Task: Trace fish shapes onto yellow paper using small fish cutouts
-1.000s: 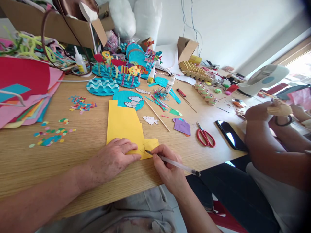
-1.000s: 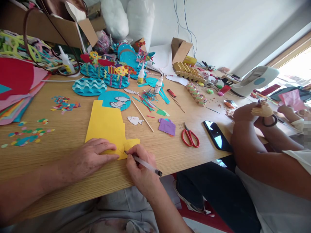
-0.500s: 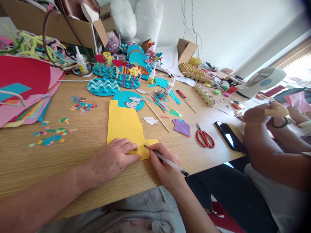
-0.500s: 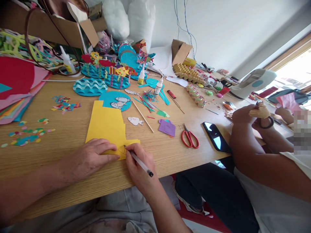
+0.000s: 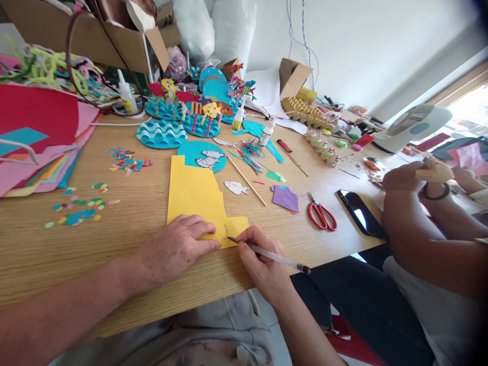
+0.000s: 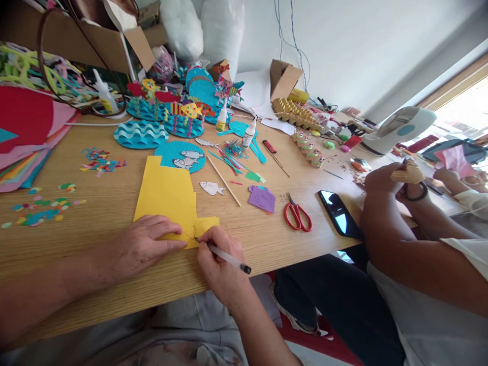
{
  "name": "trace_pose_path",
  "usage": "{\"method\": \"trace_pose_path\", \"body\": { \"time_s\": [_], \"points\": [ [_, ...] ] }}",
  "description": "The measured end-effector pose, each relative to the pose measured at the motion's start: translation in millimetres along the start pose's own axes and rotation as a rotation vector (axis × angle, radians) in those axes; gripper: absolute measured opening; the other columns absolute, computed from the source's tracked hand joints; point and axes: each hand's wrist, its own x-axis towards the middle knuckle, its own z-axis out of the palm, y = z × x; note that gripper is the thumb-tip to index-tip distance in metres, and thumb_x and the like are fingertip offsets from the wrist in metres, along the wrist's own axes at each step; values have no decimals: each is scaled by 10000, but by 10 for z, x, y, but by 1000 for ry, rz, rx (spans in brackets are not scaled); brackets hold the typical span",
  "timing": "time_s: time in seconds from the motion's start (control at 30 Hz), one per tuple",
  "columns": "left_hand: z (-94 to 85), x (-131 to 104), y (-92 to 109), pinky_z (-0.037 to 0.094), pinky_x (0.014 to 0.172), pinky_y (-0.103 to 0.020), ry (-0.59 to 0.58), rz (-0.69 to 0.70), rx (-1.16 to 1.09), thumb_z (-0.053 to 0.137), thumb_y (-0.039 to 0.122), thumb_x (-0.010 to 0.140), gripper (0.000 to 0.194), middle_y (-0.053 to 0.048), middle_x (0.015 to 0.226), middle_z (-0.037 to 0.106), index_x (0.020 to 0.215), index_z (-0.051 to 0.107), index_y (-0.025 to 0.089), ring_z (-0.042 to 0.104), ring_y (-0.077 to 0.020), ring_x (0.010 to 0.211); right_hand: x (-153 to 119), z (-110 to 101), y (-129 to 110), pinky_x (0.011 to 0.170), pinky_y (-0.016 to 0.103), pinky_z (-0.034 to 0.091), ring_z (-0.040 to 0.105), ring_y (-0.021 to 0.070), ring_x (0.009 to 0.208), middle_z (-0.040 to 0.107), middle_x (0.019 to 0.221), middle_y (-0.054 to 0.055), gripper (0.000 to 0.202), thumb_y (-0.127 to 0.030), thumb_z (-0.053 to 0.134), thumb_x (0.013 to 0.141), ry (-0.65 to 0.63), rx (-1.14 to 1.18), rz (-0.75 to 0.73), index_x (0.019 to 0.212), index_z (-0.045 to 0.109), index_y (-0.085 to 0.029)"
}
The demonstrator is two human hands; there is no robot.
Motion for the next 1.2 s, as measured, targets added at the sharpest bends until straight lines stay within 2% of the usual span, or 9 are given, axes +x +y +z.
{"method": "trace_pose_path", "body": {
  "time_s": [0.43, 0.6, 0.83, 0.97, 1.2],
  "points": [
    [5, 0, -4, 399, 780, -343, -9, 5, 7, 400, 152, 894, 254, -60, 1028, 573, 1015, 612, 224, 482, -211, 948, -10, -9, -5, 497, 218, 287, 387, 85, 461, 401, 485, -66, 114, -167, 453, 751, -6, 11, 19, 688, 548, -170],
    [10, -2, -1, 395, 790, -338, 4, 1, 15, 398, 149, 896, 259, -54, 1031, 578, 1019, 612, 230, 481, -205, 958, -11, -14, 14, 510, 210, 301, 425, 85, 498, 453, 520, -54, 105, -159, 466, 749, -4, 12, -7, 679, 544, -169],
    [-13, 11, 7, 398, 788, -340, 1, 3, 22, 428, 149, 888, 241, -57, 1033, 583, 1017, 614, 232, 487, -209, 957, 4, 29, 22, 512, 202, 334, 478, 89, 508, 521, 559, -41, 92, -204, 480, 796, 21, 36, 29, 772, 562, -169],
    [-11, 8, 5, 396, 802, -340, -16, -7, 14, 423, 156, 892, 244, -52, 1045, 577, 1031, 607, 236, 484, -203, 967, 8, 35, 4, 526, 197, 354, 520, 93, 544, 589, 631, -19, 93, -207, 488, 805, 8, 24, 33, 802, 573, -170],
    [-16, 11, 4, 399, 790, -346, -8, 6, 15, 450, 154, 881, 227, -60, 1029, 583, 1031, 606, 223, 489, -212, 953, 37, 34, -3, 539, 192, 365, 543, 95, 568, 616, 661, -13, 100, -207, 490, 813, -19, -2, 33, 825, 585, -177]
  ]
}}
